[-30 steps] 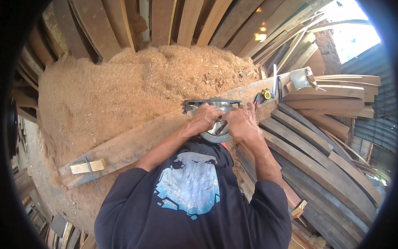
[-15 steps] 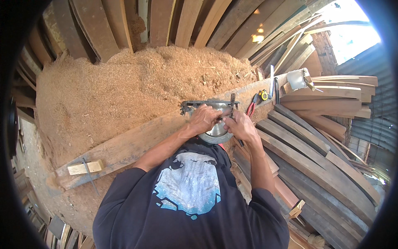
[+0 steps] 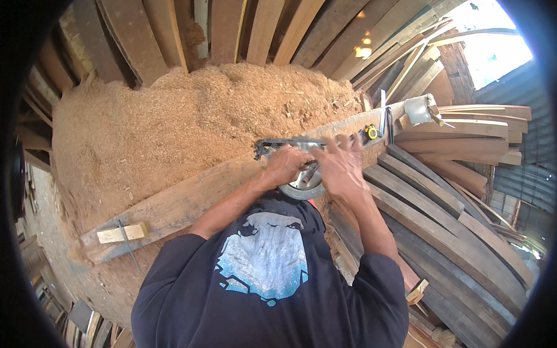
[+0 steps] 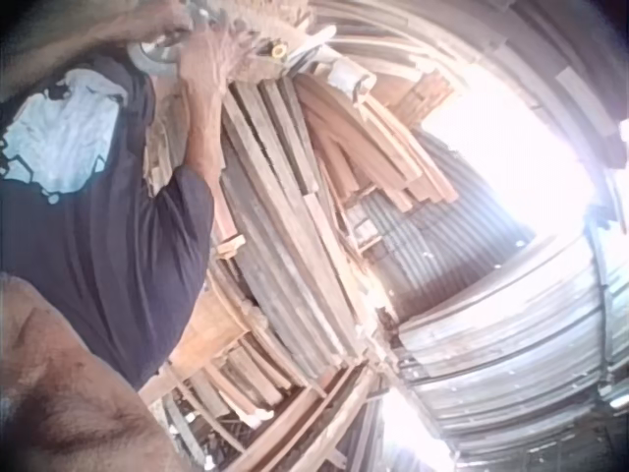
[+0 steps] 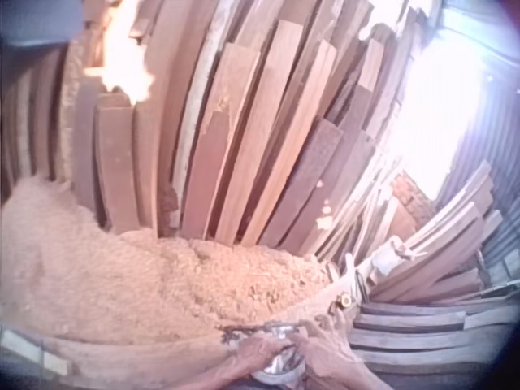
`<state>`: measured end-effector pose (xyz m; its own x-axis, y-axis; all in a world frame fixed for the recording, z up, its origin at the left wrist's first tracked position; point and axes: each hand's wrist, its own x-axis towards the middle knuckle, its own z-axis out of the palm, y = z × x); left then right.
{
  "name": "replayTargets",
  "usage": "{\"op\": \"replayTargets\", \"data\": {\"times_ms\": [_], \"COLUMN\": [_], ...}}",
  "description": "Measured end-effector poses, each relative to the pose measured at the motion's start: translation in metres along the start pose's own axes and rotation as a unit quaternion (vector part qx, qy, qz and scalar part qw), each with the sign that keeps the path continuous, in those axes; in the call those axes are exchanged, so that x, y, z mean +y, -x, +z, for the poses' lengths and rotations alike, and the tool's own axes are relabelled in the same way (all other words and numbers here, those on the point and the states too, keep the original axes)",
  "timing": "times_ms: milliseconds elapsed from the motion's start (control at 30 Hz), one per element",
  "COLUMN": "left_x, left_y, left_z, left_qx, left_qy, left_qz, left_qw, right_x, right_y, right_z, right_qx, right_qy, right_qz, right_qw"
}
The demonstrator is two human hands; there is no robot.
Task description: The person uses a hex key to tighten the blade of a circular saw on a workbench. They then walk to a pile of lumber, pick up a small metal rod, and return to the saw to continue adjusting the blade with the hex key. Finally, they pick up a package of replacement blades.
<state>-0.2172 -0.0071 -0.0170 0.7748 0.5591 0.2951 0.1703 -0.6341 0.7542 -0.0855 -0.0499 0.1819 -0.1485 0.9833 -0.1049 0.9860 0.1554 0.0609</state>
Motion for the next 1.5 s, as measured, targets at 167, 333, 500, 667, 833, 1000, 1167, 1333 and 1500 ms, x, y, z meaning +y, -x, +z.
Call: {"op": "replayTargets", "data": {"times_ms": [167,333,500,667,833,1000,1167,1333,1500], "left_x": [0.009,0.010,0.000,-0.001,-0.001,0.000,0.009,0.010,0.005], "left_y": [0.000,-0.001,-0.001,-0.003,0.001,0.000,-0.003,-0.002,-0.003], "left_z": [-0.004,-0.005,0.000,0.000,0.001,0.005,-0.005,-0.006,-0.006], "left_qx": [0.000,0.021,0.049,0.028,0.019,0.022,-0.004,0.009,0.000], "left_qy": [-0.024,-0.038,0.020,0.012,-0.006,-0.024,-0.032,-0.023,-0.014], "left_qz": [-0.001,0.009,0.034,0.018,0.004,0.006,0.000,-0.007,0.004], "left_qw": [1.000,0.999,0.998,0.999,1.000,0.999,0.999,1.000,1.000], "right_x": [0.030,0.010,0.026,0.011,0.004,-0.006,0.025,0.024,0.025], "right_y": [0.031,0.014,0.002,-0.006,0.006,0.024,0.048,0.026,0.016], "right_z": [-0.009,0.011,0.023,-0.009,-0.005,-0.002,0.028,0.023,0.013], "right_qx": [-0.046,-0.186,-0.221,-0.274,-0.124,0.075,0.010,-0.203,-0.136], "right_qy": [-0.154,-0.466,-0.252,-0.084,-0.044,0.069,-0.369,-0.460,-0.221], "right_qz": [0.299,0.277,0.051,0.016,0.035,0.134,0.325,0.247,0.070], "right_qw": [0.941,0.819,0.941,0.958,0.991,0.986,0.870,0.828,0.963]}}
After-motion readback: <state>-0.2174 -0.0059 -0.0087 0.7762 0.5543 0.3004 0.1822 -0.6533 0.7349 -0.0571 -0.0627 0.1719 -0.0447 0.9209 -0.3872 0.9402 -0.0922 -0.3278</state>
